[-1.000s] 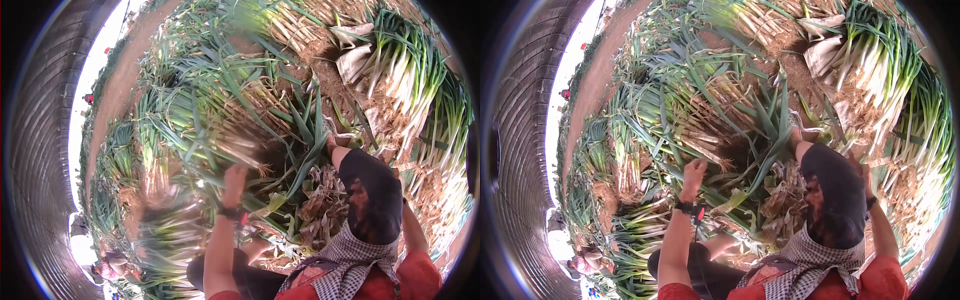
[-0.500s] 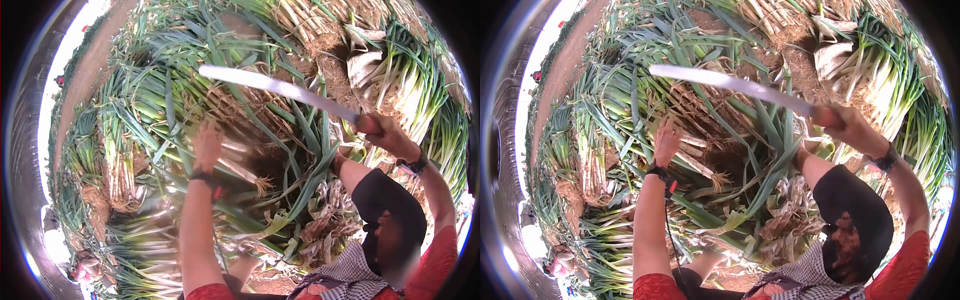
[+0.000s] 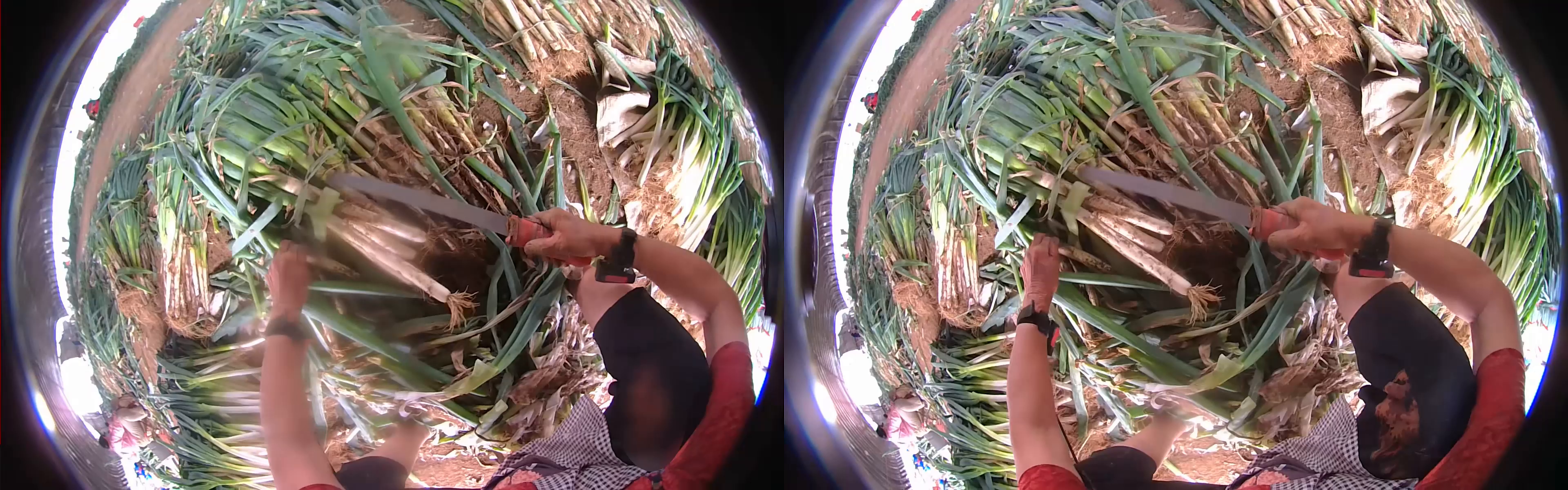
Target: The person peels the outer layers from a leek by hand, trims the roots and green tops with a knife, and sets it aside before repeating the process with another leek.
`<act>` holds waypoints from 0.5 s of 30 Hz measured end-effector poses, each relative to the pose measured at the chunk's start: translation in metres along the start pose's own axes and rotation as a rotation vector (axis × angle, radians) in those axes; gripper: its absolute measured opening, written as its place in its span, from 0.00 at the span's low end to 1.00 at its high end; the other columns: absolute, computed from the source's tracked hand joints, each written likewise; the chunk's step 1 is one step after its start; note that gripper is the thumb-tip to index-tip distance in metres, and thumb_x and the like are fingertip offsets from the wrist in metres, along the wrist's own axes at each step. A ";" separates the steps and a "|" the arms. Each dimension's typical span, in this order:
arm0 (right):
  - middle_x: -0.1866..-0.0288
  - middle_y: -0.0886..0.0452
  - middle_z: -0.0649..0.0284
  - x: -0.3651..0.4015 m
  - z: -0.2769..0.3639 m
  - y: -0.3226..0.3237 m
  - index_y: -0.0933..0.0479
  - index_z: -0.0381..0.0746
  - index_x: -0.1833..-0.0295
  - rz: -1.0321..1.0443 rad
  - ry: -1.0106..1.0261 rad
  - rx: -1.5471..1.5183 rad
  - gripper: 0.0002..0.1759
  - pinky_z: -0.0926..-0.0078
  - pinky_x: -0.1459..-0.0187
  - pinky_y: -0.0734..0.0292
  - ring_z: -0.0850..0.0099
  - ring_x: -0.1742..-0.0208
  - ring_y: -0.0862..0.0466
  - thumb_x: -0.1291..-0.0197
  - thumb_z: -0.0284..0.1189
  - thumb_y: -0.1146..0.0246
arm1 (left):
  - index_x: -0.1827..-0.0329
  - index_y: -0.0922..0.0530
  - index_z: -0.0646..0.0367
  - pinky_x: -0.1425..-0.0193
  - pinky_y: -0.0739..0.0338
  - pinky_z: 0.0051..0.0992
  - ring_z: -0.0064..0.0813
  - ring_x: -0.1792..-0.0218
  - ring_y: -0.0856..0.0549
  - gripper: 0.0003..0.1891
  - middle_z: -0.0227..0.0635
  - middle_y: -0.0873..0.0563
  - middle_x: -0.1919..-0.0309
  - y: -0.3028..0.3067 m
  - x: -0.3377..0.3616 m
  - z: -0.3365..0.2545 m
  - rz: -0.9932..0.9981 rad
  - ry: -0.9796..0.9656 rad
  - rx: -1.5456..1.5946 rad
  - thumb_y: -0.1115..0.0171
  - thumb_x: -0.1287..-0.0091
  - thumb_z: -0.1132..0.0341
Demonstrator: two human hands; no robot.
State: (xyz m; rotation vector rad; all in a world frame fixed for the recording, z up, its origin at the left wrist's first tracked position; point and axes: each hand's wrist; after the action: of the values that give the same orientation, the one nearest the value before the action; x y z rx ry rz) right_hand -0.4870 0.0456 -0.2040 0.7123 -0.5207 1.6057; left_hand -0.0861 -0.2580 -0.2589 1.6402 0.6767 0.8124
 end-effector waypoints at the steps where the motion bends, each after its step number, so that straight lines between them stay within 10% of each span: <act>1: 0.70 0.21 0.71 -0.003 0.004 -0.003 0.21 0.37 0.53 0.015 -0.036 -0.055 0.14 0.82 0.69 0.29 0.85 0.71 0.25 0.36 0.37 0.34 | 0.54 0.19 0.59 0.49 0.24 0.46 0.52 0.54 0.18 0.10 0.43 0.18 0.50 0.008 -0.004 -0.010 -0.037 0.083 0.068 0.46 0.31 0.66; 8: 0.72 0.22 0.73 -0.052 -0.002 -0.007 0.21 0.38 0.46 -0.152 0.138 -0.031 0.15 0.82 0.71 0.28 0.85 0.73 0.24 0.36 0.33 0.36 | 0.54 0.17 0.63 0.55 0.21 0.40 0.44 0.65 0.14 0.11 0.47 0.14 0.67 0.004 -0.067 -0.032 -0.695 -0.035 0.208 0.41 0.30 0.65; 11: 0.72 0.22 0.74 -0.051 -0.010 -0.002 0.21 0.39 0.43 -0.186 0.201 0.010 0.17 0.82 0.75 0.30 0.85 0.76 0.25 0.36 0.31 0.37 | 0.57 0.16 0.61 0.51 0.23 0.41 0.51 0.59 0.15 0.12 0.48 0.13 0.61 0.003 -0.077 -0.026 -0.264 0.289 0.464 0.42 0.31 0.62; 12: 0.72 0.22 0.74 -0.057 -0.032 0.002 0.21 0.40 0.43 -0.214 0.276 0.043 0.17 0.82 0.76 0.31 0.85 0.77 0.26 0.37 0.31 0.36 | 0.53 0.16 0.65 0.62 0.23 0.30 0.26 0.73 0.18 0.14 0.39 0.17 0.75 -0.008 -0.081 -0.014 -0.330 0.225 0.568 0.38 0.33 0.63; 15: 0.73 0.22 0.75 -0.041 -0.037 0.005 0.21 0.42 0.42 -0.162 0.134 0.039 0.18 0.85 0.79 0.33 0.87 0.80 0.28 0.38 0.32 0.35 | 0.56 0.15 0.65 0.73 0.27 0.25 0.26 0.79 0.21 0.14 0.33 0.17 0.77 -0.015 -0.079 -0.010 -0.155 0.170 0.621 0.38 0.33 0.62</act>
State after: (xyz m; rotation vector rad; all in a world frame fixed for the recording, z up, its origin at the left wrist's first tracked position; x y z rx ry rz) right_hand -0.4951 0.0414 -0.2584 0.6538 -0.3263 1.5029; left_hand -0.1416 -0.3112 -0.2849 2.0459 1.2520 0.6675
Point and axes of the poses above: each hand's wrist, its own x-axis away from the middle knuckle, its own y-axis out of the back of the hand, z = x × y
